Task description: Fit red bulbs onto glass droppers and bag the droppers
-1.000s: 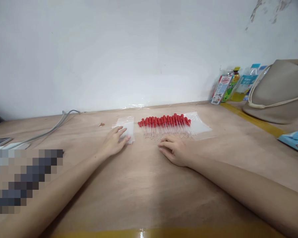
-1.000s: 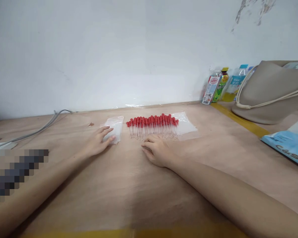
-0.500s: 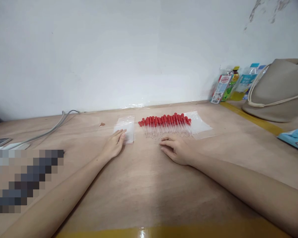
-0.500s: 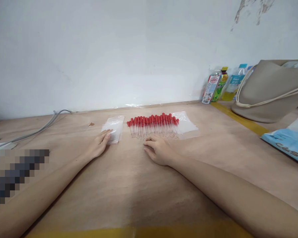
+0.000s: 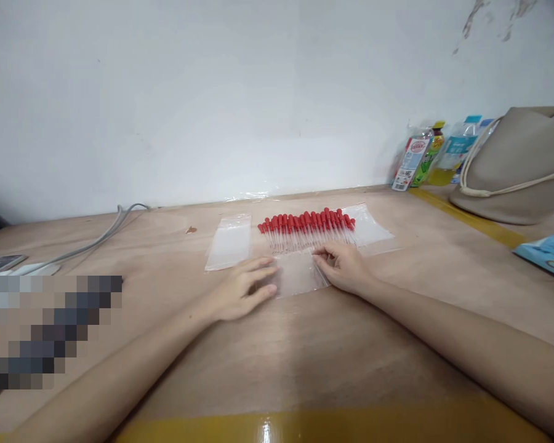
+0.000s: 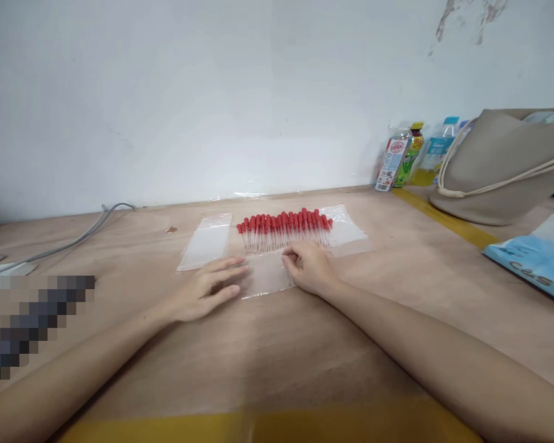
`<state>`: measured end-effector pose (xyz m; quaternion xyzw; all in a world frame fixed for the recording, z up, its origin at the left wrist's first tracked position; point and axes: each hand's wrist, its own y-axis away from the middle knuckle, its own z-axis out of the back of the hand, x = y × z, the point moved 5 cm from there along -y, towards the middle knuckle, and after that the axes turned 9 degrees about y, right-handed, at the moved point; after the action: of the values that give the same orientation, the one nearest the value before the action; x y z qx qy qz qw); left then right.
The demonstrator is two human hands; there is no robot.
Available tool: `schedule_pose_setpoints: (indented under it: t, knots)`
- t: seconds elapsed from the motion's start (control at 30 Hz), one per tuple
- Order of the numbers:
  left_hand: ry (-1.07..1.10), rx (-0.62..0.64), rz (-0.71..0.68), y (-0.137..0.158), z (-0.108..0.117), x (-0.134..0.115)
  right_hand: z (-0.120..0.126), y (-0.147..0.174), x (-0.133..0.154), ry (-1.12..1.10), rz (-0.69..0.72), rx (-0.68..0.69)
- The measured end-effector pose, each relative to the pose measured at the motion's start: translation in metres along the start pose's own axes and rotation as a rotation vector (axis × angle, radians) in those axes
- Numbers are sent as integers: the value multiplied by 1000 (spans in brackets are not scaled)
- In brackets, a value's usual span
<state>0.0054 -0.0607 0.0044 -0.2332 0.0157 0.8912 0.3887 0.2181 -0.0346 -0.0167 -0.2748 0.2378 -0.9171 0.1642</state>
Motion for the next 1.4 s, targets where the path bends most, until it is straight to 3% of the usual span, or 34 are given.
schedule_pose_setpoints:
  t: [0.13,0.27,0.37,0.47,0.6,0.77,0.9,1.03,1.2,1.33,1.4]
  knots:
    - [-48,103,28,-1,-25,-6,1,4,-11,-51,-152,-39]
    - [-77,87,34,4,-24,-4,-6,7,-16,-134,-167,131]
    - [-71,10,41,7,-19,-2,-5,7,-8,-98,-21,196]
    - [-53,-54,9,8,-16,-3,2,9,8,-27,218,179]
    - [-25,-74,-44,8,-13,-3,4,15,23,-95,480,242]
    - [-5,-69,-67,11,-10,2,2,19,25,-181,583,348]
    - [7,-69,-73,12,-9,3,3,20,30,-108,648,448]
    - [33,-66,-75,13,-6,2,6,20,33,-27,656,462]
    - [79,-74,-81,12,-3,1,12,15,29,-81,616,501]
    - [105,-68,-97,12,-5,2,12,11,18,-217,483,606]
    - [120,-67,-105,11,-6,3,10,3,11,-242,371,551]
